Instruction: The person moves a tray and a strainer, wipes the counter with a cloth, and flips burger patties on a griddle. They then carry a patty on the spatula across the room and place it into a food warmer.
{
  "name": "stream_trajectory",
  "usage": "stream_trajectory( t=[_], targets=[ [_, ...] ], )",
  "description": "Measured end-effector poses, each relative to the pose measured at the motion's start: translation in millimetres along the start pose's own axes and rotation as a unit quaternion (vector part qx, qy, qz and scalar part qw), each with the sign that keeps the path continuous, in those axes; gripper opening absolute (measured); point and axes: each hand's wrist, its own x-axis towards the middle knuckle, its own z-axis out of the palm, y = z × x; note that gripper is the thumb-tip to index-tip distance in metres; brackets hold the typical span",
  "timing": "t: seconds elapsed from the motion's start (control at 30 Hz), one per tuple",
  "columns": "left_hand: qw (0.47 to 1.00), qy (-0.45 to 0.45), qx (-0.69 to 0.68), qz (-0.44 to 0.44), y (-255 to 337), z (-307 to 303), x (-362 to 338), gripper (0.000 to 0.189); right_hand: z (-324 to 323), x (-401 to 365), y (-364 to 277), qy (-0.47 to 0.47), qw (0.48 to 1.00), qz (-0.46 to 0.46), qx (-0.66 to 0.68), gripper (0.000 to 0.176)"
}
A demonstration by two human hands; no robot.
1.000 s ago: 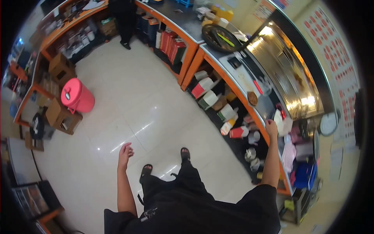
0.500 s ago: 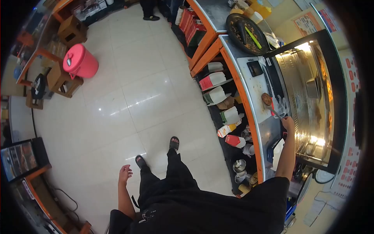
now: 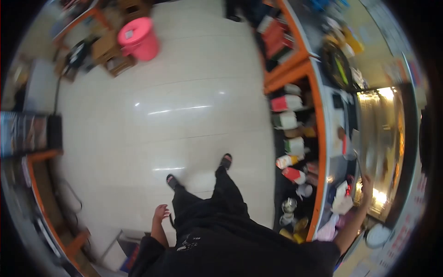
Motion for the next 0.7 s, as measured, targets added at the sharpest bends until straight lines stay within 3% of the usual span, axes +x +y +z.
stream_trajectory(
  t=[0.07, 0.1, 0.13, 0.27, 0.33, 0.4, 0.5, 0.6, 0.7],
  targets=[
    [0.999, -0.023, -0.007, 0.029, -40.7, -34.3, 19.0, 0.029, 22.3, -63.3, -86.0, -0.046, 0.993, 0.017, 0.109, 0.029],
    [0.996, -0.012, -0.047, 0.074, -57.0, -50.4, 29.8, 0.030, 49.4, -112.0, -141.4, -0.036, 0.962, 0.011, 0.270, 0.032],
    [0.989, -0.002, -0.081, 0.124, -64.1, -67.0, 39.1, 0.031, 67.0, -134.6, -178.6, -0.100, 0.954, -0.045, 0.278, 0.030],
    [0.925, 0.009, -0.220, 0.309, -63.5, -162.6, 44.1, 0.036, 164.2, -307.6, -418.7, -0.179, 0.929, -0.206, 0.249, 0.031],
    [0.875, 0.040, -0.322, 0.358, -65.8, -223.5, 17.9, 0.034, 208.7, -376.9, -526.6, -0.325, 0.858, -0.312, 0.245, 0.031],
    [0.855, 0.151, -0.358, 0.342, -77.2, -295.8, -35.6, 0.030, 269.4, -446.1, -631.6, -0.345, 0.834, -0.370, 0.222, 0.029],
    [0.813, 0.206, -0.454, 0.300, -141.1, -392.3, -66.5, 0.025, 343.3, -561.4, -788.1, -0.471, 0.723, -0.474, 0.176, 0.029],
    [0.683, 0.340, -0.580, 0.284, -251.0, -433.3, -0.7, 0.021, 383.6, -719.2, -905.6, -0.537, 0.638, -0.543, 0.096, 0.031],
    [0.554, 0.408, -0.715, 0.124, -358.3, -437.8, 37.8, 0.023, 456.0, -904.8, -1002.6, -0.598, 0.525, -0.603, 0.063, 0.032]
  ],
)
